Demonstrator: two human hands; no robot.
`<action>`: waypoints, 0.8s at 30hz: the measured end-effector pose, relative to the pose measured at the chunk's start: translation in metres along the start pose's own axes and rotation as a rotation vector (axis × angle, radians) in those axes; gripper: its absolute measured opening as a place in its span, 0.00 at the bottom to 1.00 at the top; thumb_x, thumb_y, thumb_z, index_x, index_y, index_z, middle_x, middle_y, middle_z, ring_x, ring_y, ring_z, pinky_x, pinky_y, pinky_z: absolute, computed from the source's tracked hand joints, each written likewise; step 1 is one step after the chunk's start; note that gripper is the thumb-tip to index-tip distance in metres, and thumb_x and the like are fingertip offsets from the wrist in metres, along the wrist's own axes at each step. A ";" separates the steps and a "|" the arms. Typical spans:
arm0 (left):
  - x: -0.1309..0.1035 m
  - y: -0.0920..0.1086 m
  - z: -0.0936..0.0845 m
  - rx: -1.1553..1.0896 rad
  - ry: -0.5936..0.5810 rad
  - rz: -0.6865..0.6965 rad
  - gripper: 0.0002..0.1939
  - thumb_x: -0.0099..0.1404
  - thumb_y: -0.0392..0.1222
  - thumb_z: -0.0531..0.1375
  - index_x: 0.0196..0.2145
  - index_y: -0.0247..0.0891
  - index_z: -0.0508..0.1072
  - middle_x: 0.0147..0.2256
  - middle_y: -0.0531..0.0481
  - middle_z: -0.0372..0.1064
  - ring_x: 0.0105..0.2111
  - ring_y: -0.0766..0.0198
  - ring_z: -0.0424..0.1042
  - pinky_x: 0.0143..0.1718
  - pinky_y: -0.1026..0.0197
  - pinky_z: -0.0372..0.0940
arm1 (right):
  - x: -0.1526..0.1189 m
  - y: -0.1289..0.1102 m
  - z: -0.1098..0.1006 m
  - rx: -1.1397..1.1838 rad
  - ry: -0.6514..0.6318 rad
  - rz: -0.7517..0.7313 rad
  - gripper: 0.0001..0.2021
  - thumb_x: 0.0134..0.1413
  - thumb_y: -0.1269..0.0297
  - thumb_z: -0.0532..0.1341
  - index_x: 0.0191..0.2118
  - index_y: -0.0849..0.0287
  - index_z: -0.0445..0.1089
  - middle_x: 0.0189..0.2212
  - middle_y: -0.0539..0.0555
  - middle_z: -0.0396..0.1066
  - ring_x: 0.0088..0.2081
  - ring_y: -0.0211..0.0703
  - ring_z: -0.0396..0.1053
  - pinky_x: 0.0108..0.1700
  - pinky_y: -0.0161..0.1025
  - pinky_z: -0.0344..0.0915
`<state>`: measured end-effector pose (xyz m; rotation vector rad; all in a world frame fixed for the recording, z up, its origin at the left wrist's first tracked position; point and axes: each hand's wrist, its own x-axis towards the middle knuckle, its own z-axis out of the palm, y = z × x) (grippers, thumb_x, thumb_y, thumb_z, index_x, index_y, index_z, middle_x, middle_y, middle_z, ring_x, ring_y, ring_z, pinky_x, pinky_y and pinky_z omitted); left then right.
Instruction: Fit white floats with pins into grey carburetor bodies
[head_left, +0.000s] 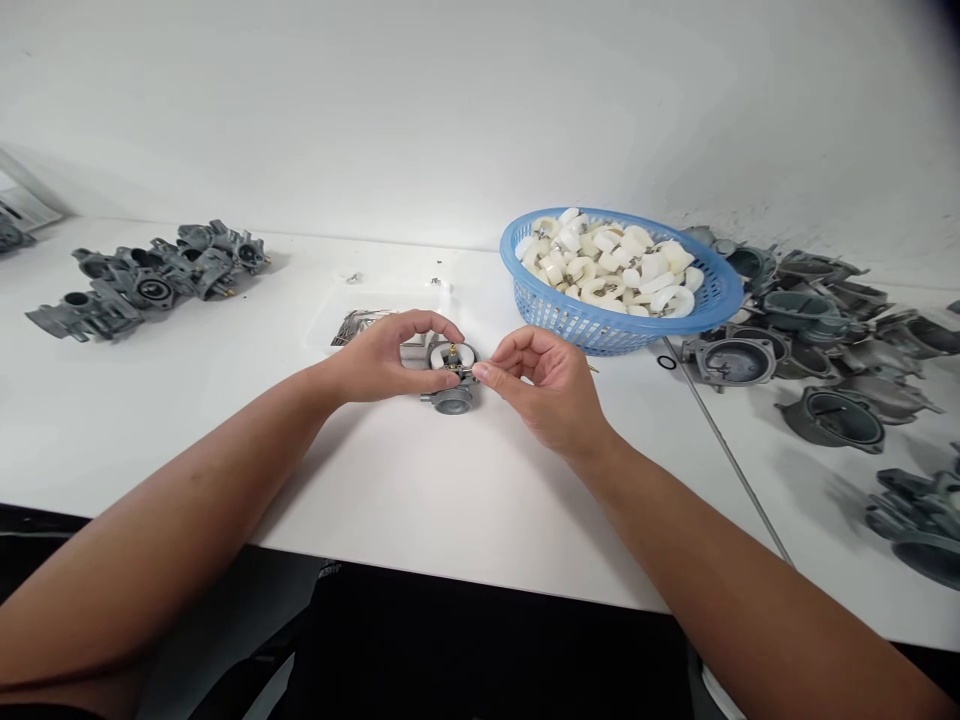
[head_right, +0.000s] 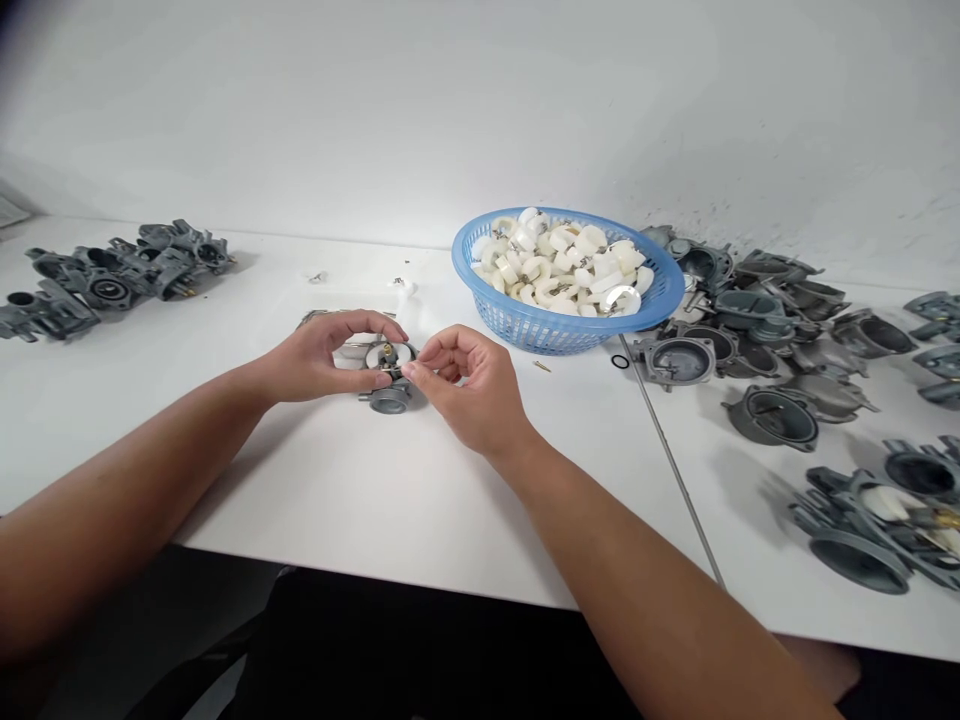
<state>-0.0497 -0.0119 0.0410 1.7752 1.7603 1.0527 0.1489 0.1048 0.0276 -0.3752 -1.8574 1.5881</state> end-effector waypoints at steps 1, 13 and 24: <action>0.000 0.000 0.000 0.004 0.003 0.003 0.20 0.59 0.49 0.69 0.47 0.42 0.75 0.47 0.46 0.74 0.48 0.54 0.73 0.52 0.51 0.67 | 0.000 0.000 0.000 0.006 0.004 0.000 0.10 0.49 0.64 0.73 0.30 0.57 0.70 0.27 0.47 0.73 0.30 0.36 0.71 0.33 0.36 0.67; 0.000 0.000 0.001 0.002 0.003 -0.035 0.21 0.59 0.49 0.70 0.49 0.43 0.75 0.48 0.46 0.74 0.49 0.54 0.73 0.54 0.50 0.67 | 0.000 0.004 0.002 0.110 -0.003 0.103 0.16 0.46 0.58 0.75 0.30 0.57 0.69 0.24 0.46 0.72 0.25 0.33 0.66 0.29 0.34 0.63; -0.003 0.001 -0.008 -0.042 -0.037 -0.083 0.24 0.57 0.49 0.72 0.50 0.43 0.76 0.50 0.44 0.74 0.52 0.52 0.73 0.56 0.48 0.69 | -0.009 -0.010 0.003 -0.321 -0.033 -0.080 0.04 0.55 0.65 0.68 0.31 0.56 0.73 0.30 0.50 0.77 0.34 0.41 0.75 0.34 0.37 0.71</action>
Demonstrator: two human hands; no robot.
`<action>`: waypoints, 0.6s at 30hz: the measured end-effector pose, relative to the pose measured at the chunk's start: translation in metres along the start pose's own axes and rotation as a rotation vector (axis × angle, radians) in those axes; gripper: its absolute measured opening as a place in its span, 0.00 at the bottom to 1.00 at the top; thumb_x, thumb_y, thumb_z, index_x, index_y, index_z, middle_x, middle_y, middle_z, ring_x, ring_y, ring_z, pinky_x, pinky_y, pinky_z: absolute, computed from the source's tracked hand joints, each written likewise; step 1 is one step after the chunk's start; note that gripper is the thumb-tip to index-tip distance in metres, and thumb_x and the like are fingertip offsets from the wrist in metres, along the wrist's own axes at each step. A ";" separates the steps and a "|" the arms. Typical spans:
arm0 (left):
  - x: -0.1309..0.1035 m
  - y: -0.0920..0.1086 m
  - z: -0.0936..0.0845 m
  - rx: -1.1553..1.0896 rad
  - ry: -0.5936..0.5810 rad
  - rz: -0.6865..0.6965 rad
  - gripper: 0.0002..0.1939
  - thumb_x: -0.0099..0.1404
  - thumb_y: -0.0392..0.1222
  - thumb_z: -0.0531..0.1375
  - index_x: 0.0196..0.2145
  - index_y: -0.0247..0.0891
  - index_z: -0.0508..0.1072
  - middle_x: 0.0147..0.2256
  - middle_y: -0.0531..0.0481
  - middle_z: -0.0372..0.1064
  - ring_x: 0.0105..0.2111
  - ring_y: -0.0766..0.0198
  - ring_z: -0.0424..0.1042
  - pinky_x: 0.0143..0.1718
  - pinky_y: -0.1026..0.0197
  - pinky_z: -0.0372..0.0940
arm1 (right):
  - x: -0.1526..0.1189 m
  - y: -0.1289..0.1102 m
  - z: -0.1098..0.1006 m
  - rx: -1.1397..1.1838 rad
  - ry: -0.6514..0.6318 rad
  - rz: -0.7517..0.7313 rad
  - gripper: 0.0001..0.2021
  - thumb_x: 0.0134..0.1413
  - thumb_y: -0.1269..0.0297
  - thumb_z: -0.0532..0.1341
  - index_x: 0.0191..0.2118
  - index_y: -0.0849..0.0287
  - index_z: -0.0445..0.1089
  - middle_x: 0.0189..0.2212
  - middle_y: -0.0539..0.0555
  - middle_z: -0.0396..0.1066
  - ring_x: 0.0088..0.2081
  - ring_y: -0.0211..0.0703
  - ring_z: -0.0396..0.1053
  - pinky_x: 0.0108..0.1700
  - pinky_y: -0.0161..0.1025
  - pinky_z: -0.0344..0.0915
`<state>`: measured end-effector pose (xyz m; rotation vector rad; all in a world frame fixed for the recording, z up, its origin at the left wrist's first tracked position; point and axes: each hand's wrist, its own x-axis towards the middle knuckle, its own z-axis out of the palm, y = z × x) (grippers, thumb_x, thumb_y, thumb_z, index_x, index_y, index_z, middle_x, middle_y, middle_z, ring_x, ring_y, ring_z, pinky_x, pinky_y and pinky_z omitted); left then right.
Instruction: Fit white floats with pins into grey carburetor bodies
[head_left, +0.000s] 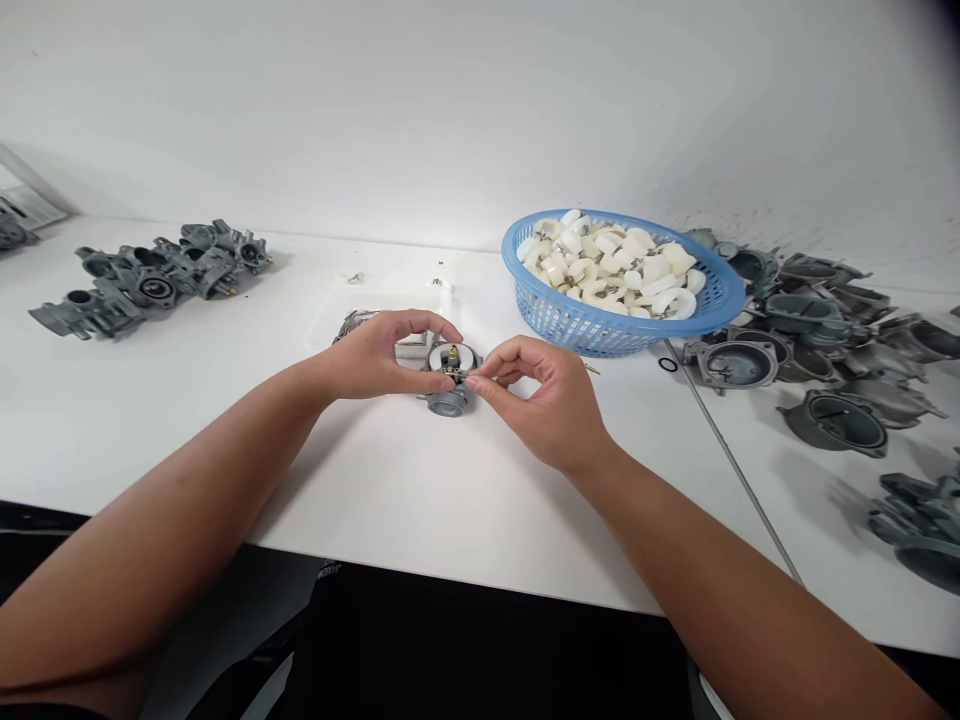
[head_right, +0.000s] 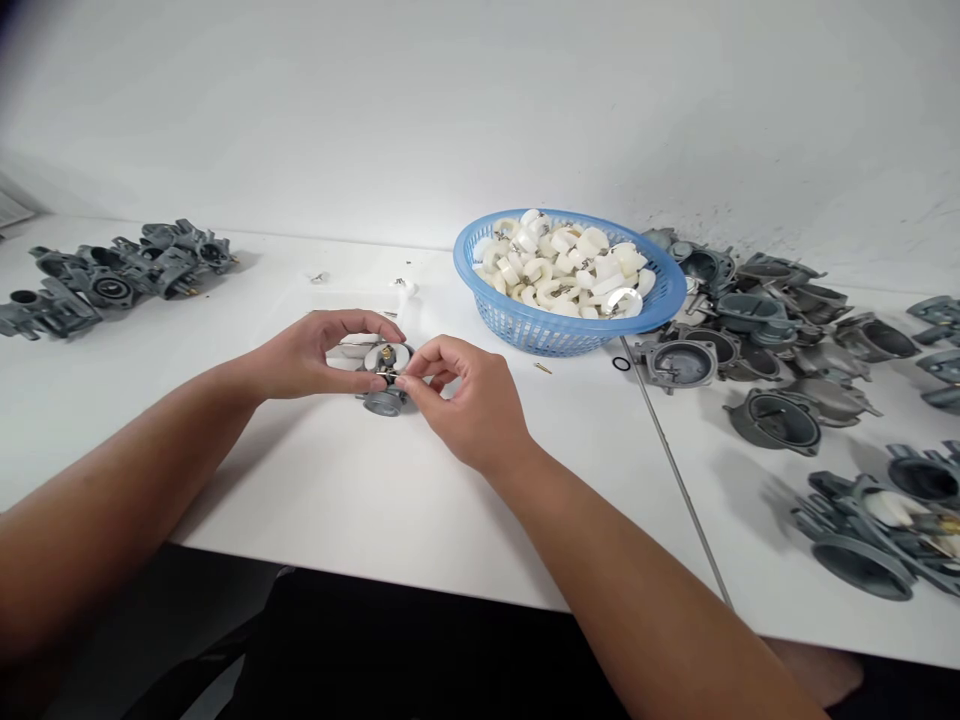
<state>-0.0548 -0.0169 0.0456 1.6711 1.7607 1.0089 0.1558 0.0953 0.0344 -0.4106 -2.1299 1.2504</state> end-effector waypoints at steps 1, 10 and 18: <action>0.000 0.000 0.000 -0.007 -0.002 -0.008 0.24 0.56 0.49 0.72 0.50 0.43 0.76 0.50 0.45 0.74 0.51 0.52 0.73 0.56 0.48 0.69 | 0.000 0.000 0.000 -0.024 0.013 -0.011 0.03 0.55 0.66 0.68 0.32 0.55 0.74 0.31 0.50 0.77 0.34 0.41 0.74 0.34 0.37 0.71; 0.001 -0.001 0.004 -0.042 0.040 0.026 0.23 0.56 0.47 0.72 0.49 0.43 0.75 0.53 0.44 0.73 0.58 0.50 0.69 0.60 0.48 0.65 | -0.001 -0.001 0.005 -0.068 0.090 -0.068 0.04 0.54 0.70 0.68 0.34 0.55 0.73 0.31 0.49 0.77 0.33 0.40 0.74 0.32 0.36 0.68; 0.002 -0.001 0.006 -0.061 0.043 0.059 0.22 0.56 0.46 0.72 0.47 0.42 0.74 0.56 0.42 0.71 0.63 0.48 0.65 0.64 0.44 0.59 | 0.001 -0.001 0.000 -0.109 0.099 -0.065 0.10 0.52 0.70 0.69 0.29 0.55 0.66 0.30 0.47 0.78 0.28 0.37 0.66 0.31 0.38 0.62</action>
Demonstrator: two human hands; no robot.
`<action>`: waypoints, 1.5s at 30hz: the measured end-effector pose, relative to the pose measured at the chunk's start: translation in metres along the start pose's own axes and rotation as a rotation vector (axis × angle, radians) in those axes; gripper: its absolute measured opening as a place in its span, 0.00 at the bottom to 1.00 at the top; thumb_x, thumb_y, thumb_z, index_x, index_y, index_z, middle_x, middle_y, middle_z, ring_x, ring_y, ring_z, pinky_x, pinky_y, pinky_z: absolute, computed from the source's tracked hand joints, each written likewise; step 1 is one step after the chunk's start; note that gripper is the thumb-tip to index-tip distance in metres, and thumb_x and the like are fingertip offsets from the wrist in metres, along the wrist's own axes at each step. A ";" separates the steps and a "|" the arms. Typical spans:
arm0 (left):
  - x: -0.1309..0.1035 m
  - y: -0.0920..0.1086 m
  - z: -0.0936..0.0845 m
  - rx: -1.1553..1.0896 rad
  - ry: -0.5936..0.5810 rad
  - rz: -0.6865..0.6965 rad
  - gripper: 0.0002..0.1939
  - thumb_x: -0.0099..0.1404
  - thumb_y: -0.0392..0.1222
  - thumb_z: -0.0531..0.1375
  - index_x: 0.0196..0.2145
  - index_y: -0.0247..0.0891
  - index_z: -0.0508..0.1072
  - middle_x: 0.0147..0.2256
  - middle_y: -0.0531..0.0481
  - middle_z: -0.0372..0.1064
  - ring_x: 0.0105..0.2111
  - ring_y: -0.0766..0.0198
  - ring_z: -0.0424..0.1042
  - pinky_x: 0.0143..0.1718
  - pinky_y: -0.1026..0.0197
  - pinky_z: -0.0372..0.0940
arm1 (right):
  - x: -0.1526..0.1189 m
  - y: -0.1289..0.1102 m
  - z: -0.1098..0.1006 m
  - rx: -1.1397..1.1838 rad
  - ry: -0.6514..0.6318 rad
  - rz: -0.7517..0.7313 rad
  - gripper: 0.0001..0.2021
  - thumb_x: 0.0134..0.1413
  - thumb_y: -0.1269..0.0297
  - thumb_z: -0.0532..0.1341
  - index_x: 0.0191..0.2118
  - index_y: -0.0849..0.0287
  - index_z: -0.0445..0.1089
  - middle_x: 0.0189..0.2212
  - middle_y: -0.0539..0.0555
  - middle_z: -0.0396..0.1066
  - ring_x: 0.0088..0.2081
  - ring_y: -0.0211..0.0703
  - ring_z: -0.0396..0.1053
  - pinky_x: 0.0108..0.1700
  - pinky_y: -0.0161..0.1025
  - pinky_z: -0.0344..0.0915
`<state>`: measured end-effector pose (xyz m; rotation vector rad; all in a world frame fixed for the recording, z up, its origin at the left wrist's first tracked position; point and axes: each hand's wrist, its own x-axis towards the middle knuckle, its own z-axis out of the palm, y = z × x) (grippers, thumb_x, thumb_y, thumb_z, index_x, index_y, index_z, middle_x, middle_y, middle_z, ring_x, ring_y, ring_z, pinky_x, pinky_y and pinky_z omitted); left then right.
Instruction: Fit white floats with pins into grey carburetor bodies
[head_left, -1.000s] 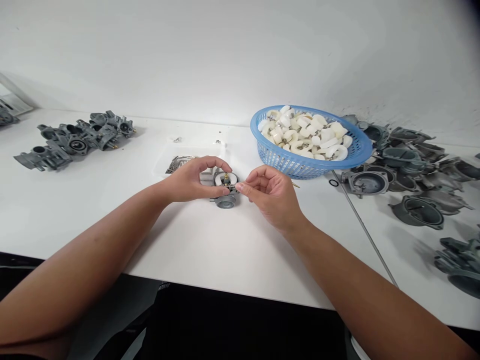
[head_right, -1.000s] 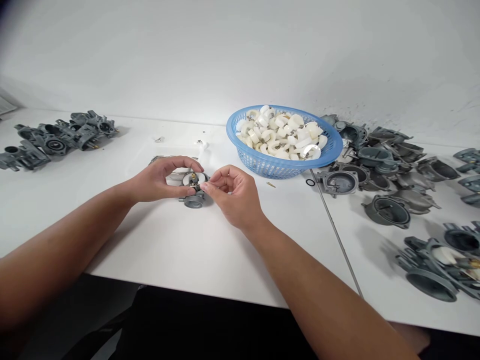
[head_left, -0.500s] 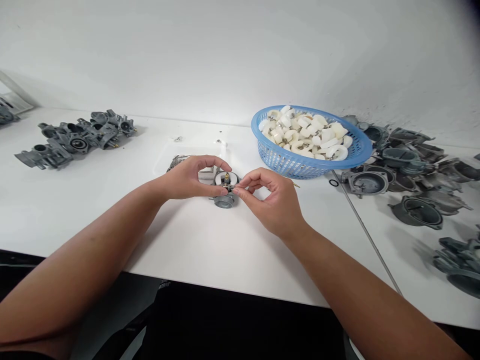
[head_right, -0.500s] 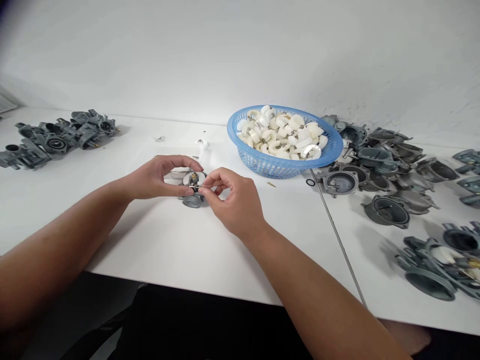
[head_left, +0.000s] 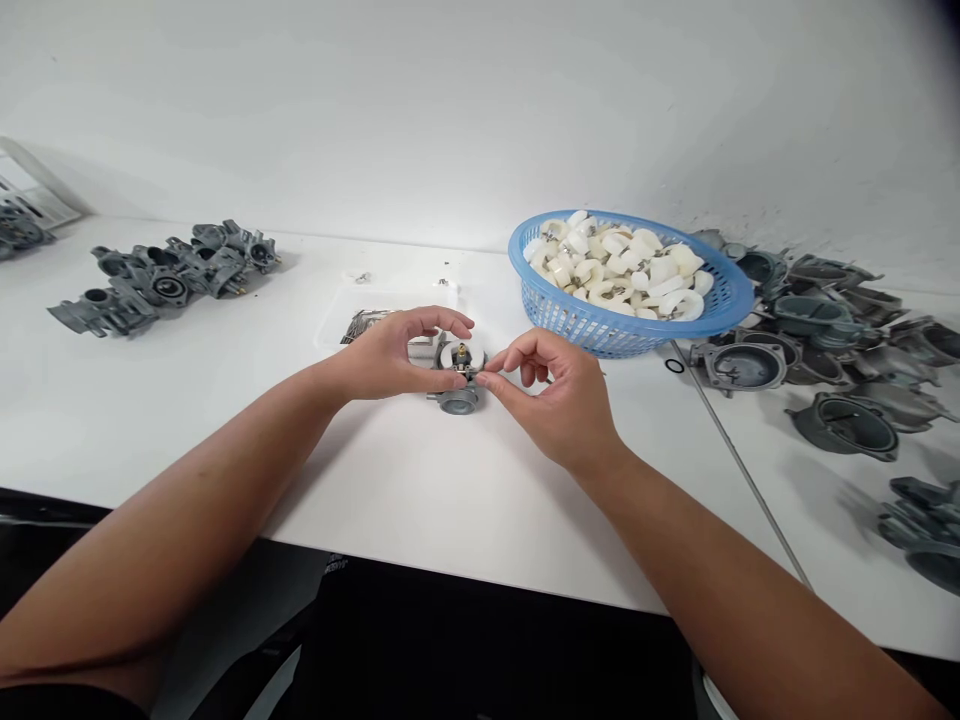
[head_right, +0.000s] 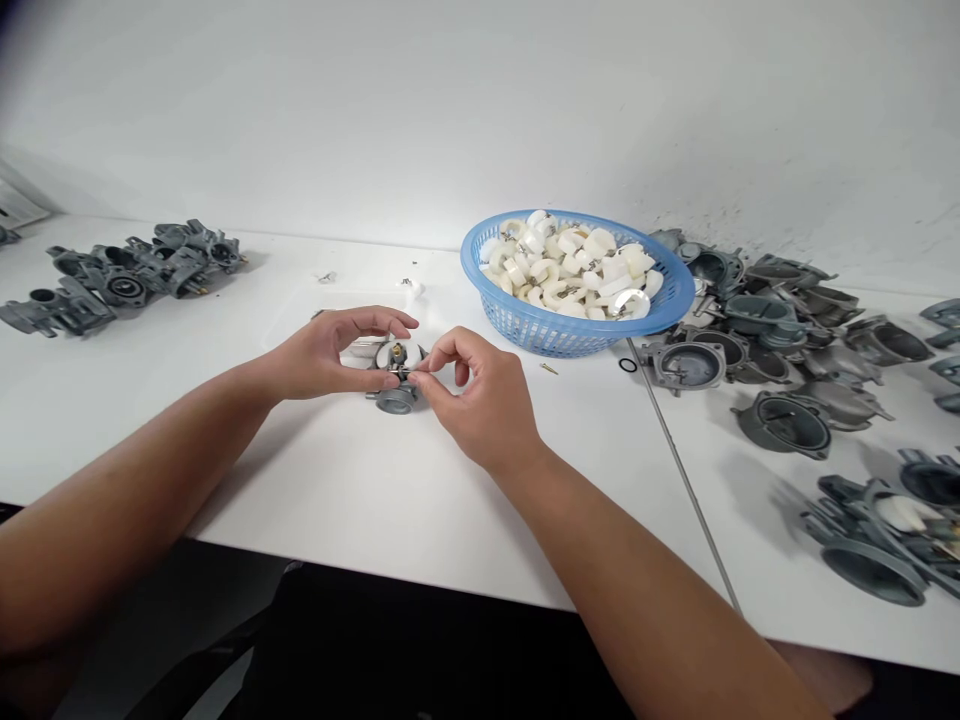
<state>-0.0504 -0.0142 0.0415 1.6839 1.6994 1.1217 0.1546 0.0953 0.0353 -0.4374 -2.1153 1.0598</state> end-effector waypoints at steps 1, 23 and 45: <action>0.000 0.000 0.000 -0.001 0.000 0.005 0.21 0.56 0.46 0.72 0.46 0.42 0.74 0.56 0.42 0.71 0.63 0.48 0.65 0.63 0.44 0.60 | 0.000 0.000 -0.001 0.004 -0.005 0.012 0.10 0.52 0.70 0.69 0.29 0.55 0.66 0.30 0.47 0.78 0.28 0.37 0.66 0.31 0.38 0.61; 0.000 0.003 -0.003 0.031 -0.007 -0.038 0.24 0.55 0.49 0.72 0.48 0.42 0.77 0.54 0.44 0.73 0.59 0.49 0.69 0.61 0.47 0.65 | -0.001 0.002 0.003 0.049 -0.024 0.032 0.15 0.54 0.66 0.69 0.27 0.55 0.61 0.31 0.51 0.80 0.35 0.46 0.77 0.27 0.38 0.61; 0.000 0.003 -0.009 0.060 -0.039 -0.093 0.31 0.54 0.51 0.73 0.54 0.44 0.75 0.59 0.43 0.70 0.63 0.46 0.66 0.64 0.43 0.63 | 0.003 0.002 -0.006 0.057 -0.083 -0.037 0.05 0.54 0.70 0.68 0.32 0.56 0.71 0.31 0.48 0.77 0.30 0.37 0.73 0.31 0.35 0.68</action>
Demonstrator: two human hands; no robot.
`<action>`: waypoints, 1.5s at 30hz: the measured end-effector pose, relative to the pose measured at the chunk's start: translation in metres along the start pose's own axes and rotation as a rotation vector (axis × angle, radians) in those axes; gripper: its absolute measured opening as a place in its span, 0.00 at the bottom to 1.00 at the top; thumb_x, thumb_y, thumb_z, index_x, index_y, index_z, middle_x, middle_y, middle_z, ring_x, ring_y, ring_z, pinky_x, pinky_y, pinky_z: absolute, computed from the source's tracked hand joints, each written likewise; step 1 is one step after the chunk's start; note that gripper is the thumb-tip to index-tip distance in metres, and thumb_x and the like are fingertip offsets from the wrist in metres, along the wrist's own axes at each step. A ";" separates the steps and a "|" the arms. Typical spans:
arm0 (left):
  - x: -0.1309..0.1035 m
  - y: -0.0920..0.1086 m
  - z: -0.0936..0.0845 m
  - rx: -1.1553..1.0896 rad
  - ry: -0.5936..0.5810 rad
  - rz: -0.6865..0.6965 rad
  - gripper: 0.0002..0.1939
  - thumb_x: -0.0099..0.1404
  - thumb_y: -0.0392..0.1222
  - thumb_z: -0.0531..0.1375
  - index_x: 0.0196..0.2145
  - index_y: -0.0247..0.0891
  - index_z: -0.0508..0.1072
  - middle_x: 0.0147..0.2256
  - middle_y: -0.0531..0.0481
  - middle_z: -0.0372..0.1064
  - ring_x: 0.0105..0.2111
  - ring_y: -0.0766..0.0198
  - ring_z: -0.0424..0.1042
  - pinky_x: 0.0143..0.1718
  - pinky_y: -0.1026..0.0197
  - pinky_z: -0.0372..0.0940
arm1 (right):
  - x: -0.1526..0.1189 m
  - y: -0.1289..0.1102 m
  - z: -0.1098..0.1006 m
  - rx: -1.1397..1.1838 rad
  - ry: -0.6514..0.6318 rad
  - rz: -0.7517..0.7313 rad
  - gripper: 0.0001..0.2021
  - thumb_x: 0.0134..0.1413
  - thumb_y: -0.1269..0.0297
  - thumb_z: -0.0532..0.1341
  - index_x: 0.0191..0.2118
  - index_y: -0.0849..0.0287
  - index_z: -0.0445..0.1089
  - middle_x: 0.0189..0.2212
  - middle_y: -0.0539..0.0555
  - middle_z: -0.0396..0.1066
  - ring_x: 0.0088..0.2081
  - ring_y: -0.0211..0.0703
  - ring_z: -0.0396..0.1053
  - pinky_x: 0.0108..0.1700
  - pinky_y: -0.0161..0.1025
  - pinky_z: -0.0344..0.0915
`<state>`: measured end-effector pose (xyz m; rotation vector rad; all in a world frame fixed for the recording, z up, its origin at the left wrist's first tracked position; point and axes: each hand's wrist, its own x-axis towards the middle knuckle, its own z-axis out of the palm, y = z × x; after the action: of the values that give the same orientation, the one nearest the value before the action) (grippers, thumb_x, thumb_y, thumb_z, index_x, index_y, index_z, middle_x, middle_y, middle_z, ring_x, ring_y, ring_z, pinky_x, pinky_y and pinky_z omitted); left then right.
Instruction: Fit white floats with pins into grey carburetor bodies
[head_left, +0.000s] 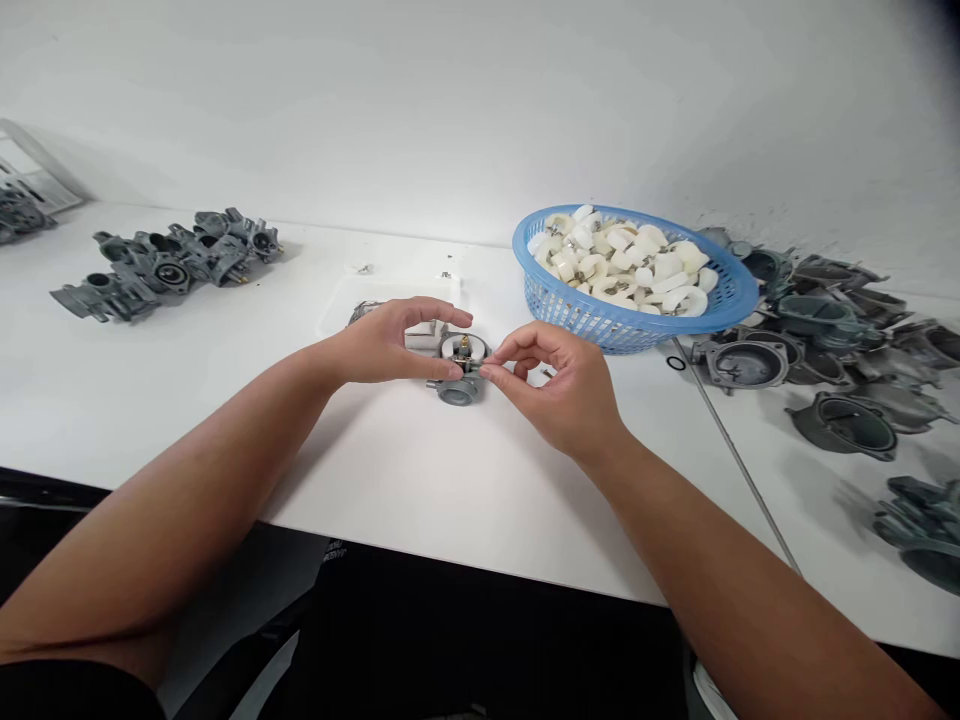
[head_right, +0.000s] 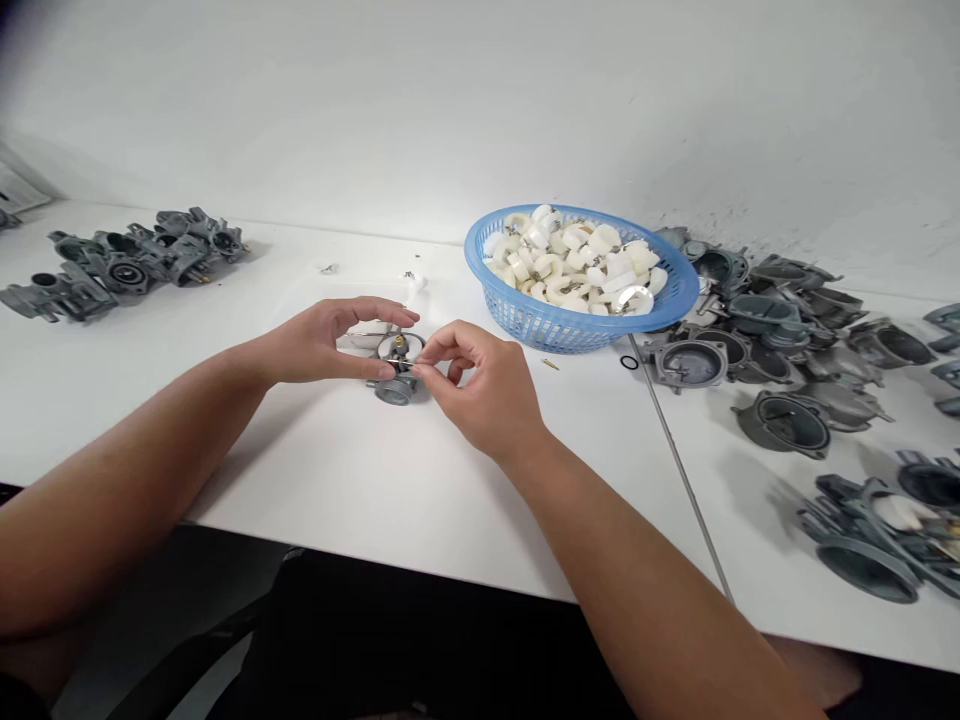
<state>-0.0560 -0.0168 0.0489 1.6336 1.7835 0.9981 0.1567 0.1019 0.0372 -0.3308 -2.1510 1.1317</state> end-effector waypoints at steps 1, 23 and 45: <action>0.000 -0.001 -0.001 0.016 -0.005 0.002 0.32 0.54 0.51 0.73 0.55 0.44 0.75 0.60 0.44 0.70 0.63 0.46 0.65 0.65 0.43 0.62 | 0.000 0.000 0.000 0.000 -0.002 -0.005 0.05 0.54 0.70 0.68 0.32 0.56 0.71 0.31 0.48 0.77 0.31 0.37 0.73 0.31 0.35 0.68; 0.003 -0.001 -0.001 -0.017 -0.048 -0.014 0.29 0.53 0.53 0.73 0.51 0.42 0.76 0.50 0.44 0.75 0.53 0.51 0.72 0.56 0.45 0.65 | -0.004 -0.001 0.010 -0.142 0.083 -0.137 0.08 0.53 0.75 0.68 0.34 0.55 0.71 0.32 0.45 0.77 0.29 0.34 0.71 0.33 0.35 0.67; 0.003 -0.002 -0.001 0.023 -0.033 0.013 0.26 0.54 0.54 0.73 0.48 0.44 0.76 0.47 0.47 0.76 0.52 0.53 0.71 0.59 0.46 0.62 | -0.002 0.005 0.015 -0.264 0.124 -0.293 0.07 0.55 0.74 0.67 0.31 0.55 0.71 0.27 0.43 0.76 0.26 0.34 0.69 0.38 0.38 0.64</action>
<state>-0.0584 -0.0144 0.0480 1.6681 1.7715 0.9541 0.1476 0.0942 0.0261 -0.1877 -2.1545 0.6496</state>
